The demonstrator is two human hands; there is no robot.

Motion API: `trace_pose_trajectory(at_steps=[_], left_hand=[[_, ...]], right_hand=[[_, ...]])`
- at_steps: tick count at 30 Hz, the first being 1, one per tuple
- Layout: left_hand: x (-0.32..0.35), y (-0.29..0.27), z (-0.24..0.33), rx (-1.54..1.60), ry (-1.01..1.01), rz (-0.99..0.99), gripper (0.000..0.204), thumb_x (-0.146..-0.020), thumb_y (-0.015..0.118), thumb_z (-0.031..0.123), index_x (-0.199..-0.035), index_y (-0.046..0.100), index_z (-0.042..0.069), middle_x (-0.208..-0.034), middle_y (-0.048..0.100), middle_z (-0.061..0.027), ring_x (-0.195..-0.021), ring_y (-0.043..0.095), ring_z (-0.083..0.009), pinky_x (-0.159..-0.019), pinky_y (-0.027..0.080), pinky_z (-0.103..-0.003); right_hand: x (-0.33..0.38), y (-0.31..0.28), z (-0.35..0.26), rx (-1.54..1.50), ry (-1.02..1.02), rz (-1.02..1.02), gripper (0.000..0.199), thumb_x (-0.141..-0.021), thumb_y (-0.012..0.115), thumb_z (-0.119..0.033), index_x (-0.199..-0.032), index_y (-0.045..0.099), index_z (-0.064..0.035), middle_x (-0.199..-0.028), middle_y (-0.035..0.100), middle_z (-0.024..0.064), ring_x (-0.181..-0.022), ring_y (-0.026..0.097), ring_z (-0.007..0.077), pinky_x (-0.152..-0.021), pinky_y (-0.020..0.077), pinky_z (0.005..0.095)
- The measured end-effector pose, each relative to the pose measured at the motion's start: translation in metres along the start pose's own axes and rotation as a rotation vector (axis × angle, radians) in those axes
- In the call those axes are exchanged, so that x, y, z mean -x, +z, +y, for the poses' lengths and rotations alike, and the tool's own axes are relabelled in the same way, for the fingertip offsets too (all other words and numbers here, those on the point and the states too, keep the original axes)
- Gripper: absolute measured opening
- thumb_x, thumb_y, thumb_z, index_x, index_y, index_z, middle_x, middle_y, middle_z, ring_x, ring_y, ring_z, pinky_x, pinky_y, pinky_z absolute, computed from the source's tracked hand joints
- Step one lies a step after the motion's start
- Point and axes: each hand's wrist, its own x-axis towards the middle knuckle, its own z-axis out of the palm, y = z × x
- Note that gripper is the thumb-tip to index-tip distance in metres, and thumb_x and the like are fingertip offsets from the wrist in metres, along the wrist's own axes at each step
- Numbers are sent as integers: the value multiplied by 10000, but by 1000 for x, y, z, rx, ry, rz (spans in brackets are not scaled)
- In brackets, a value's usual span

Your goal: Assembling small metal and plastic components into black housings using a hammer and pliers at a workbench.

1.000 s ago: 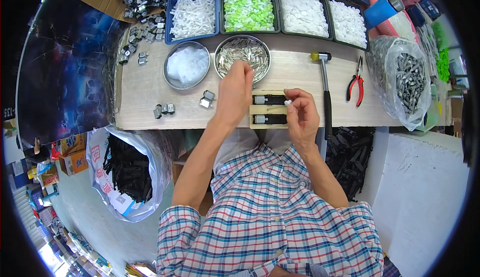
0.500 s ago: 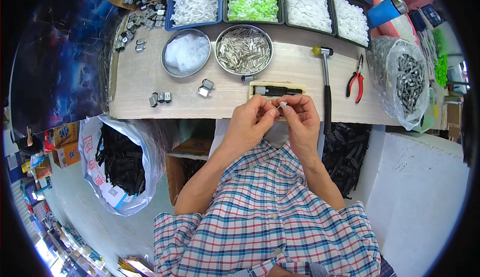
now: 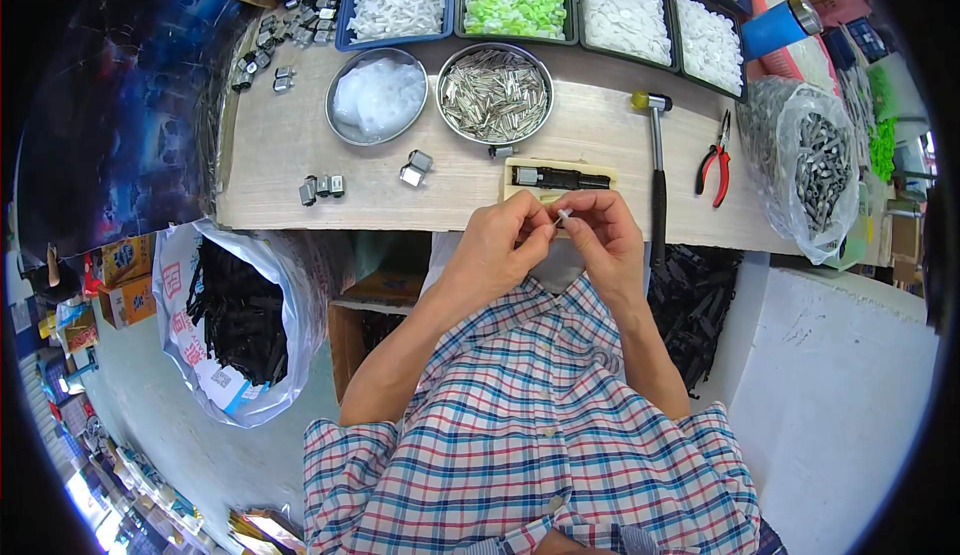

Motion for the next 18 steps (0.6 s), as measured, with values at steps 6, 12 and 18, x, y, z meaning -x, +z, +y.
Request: trace_pose_trajectory(at_steps=[6, 12, 18], left_hand=[[5, 2, -3, -219, 250, 60, 87, -953, 629, 70, -961, 577, 0, -806, 633, -107, -672, 603, -179, -610, 484, -316], [1, 0, -11, -353, 540, 77, 146, -895, 643, -11, -1004, 551, 20, -852, 592, -127, -723, 615, -294, -628, 500, -367], [2, -4, -9, -441, 668, 14, 228, -833, 670, -70, -1001, 538, 9, -889, 585, -145, -764, 617, -338, -648, 509, -397]], right_hand=[[-3, -15, -19, 459, -60, -210, 191, -977, 613, 17, -1167, 596, 22, -1149, 658, 91, -1016, 657, 149, -931, 538, 287], [1, -17, -19, 90, 282, -127, 146, -989, 641, -94, -1092, 620, 8, -1005, 657, 45, -876, 651, 127, -816, 548, 263], [-2, -20, -21, -86, 434, -242, 105, -988, 645, -97, -1034, 628, -4, -934, 633, 8, -778, 589, 64, -708, 499, 225]])
